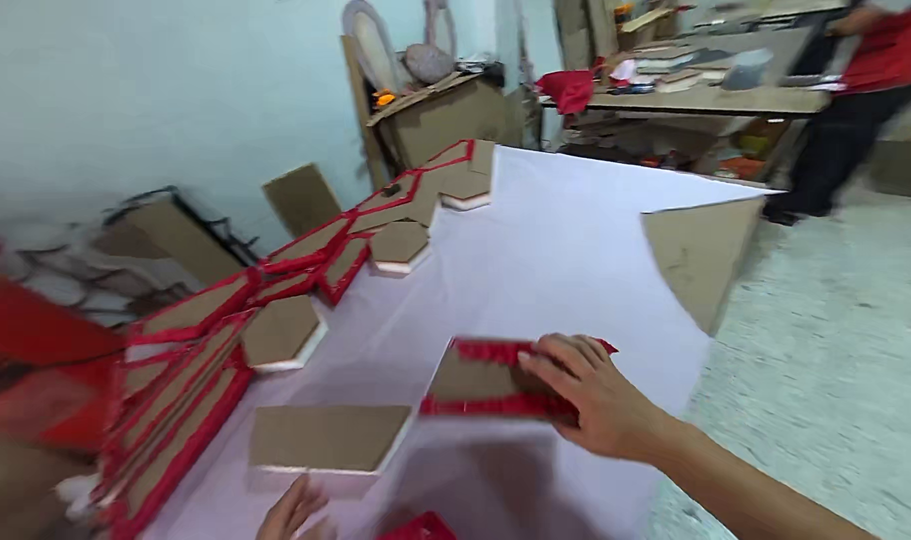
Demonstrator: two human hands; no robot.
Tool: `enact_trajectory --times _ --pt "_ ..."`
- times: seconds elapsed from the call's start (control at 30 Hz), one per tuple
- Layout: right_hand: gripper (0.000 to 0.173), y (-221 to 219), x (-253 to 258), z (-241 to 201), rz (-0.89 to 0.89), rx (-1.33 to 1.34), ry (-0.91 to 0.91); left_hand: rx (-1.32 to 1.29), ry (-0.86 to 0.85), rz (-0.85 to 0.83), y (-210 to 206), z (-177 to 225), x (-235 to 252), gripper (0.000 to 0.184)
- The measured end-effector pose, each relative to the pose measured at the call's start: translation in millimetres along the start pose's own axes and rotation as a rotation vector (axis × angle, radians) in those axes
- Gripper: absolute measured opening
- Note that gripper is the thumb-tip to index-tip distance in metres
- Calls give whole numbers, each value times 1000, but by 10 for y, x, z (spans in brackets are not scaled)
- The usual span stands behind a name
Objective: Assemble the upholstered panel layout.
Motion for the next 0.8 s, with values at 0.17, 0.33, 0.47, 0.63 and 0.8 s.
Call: enact_trajectory --times 0.17,0.33,0.47,0.63,0.8 --pt "76 104 818 -1237 -9 208 647 -365 7 -220 -234 185 152 82" --pt "86 -366 1151 -974 62 388 -128 -754 197 524 -49 -105 -162 47" --pt "91 -1223 985 -1191 -228 573 -265 -787 85 643 156 -307 -339 47" --pt "100 -1906 953 -1755 -444 455 -167 -667 44 647 414 -419 -516 56" --pt "113 -2288 1131 -1988 -574 228 -122 -583 54 689 569 -450 -577 53"
Point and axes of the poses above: each hand's wrist, its own x-axis towards the middle knuckle, its own y-axis out of the back of the hand, z = x × y, the point moved 5 cm from there along x, towards the middle knuckle, and after that the axes turned 5 degrees about -x, right-handed, at the moved point
